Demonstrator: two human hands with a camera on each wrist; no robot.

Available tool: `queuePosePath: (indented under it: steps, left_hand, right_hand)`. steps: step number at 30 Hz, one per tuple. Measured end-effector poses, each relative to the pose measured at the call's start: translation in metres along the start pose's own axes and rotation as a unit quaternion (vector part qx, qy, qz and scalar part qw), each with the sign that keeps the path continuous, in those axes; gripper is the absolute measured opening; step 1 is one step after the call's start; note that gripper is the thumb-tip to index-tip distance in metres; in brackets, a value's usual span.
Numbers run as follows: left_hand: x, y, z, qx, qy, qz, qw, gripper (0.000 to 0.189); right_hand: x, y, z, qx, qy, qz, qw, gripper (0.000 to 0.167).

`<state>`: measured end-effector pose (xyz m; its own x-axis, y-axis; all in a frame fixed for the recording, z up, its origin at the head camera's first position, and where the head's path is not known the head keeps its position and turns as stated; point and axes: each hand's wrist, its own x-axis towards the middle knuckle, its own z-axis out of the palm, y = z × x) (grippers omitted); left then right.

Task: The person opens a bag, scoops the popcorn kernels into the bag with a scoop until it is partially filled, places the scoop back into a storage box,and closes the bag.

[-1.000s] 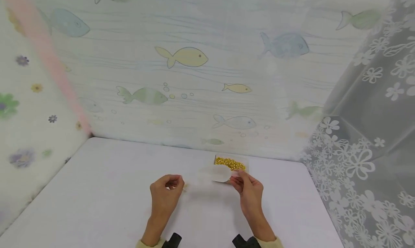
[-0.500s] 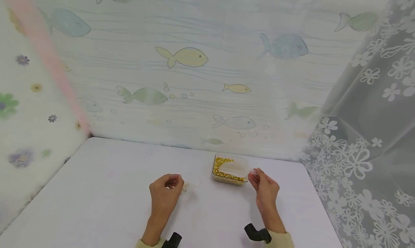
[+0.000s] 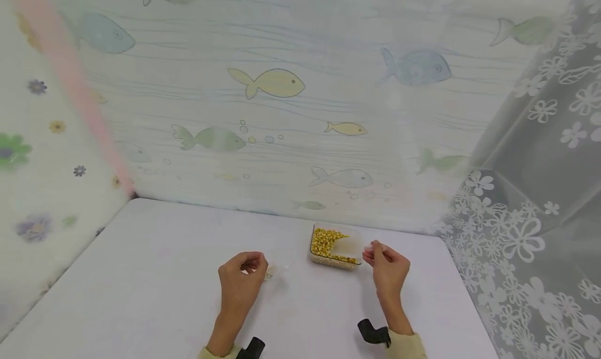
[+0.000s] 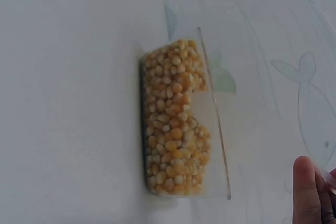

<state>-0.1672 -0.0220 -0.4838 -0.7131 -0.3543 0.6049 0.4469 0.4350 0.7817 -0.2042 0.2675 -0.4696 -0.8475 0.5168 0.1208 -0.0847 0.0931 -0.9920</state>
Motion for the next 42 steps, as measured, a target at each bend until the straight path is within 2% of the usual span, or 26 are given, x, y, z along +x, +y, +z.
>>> queuePosePath:
  steps: [3, 6, 13, 20, 24, 31, 35, 42]
  left_hand:
    - [0.000, 0.000, 0.000, -0.001, -0.001, -0.003, 1.0000, 0.016]
    - [0.000, 0.000, -0.001, 0.000, -0.002, -0.007, 1.0000, 0.017]
    - [0.001, -0.002, -0.002, 0.005, 0.002, 0.005, 1.0000, 0.017]
    - [0.001, -0.002, -0.002, 0.011, 0.004, 0.011, 0.9999, 0.016]
    - [0.002, -0.001, -0.003, 0.010, 0.005, 0.010, 0.9999, 0.016]
    - [0.002, -0.002, -0.003, 0.009, 0.001, 0.004, 0.9999, 0.016]
    - [0.002, -0.001, -0.003, 0.011, 0.000, 0.004, 0.9999, 0.016]
    - [0.002, -0.002, -0.003, 0.012, -0.001, 0.007, 0.9999, 0.016]
  right_hand:
    - [-0.001, -0.001, 0.004, -0.012, -0.006, -0.015, 0.9998, 0.029]
    - [-0.001, 0.001, 0.008, 0.004, -0.014, -0.006, 0.9999, 0.030]
    - [-0.002, 0.010, 0.010, 0.054, -0.028, 0.092, 0.9939, 0.032]
    - [-0.001, 0.019, 0.003, 0.126, -0.031, 0.168, 0.9771, 0.014]
    - [-0.001, 0.022, 0.000, 0.159, -0.024, 0.192, 0.9680, 0.024]
    - [0.001, 0.022, -0.005, 0.186, -0.013, 0.208, 0.9602, 0.031]
    - [0.001, 0.020, -0.008, 0.219, -0.029, 0.239, 0.9457, 0.033]
    - [0.000, 0.017, -0.013, 0.300, -0.066, 0.290, 0.9067, 0.029]
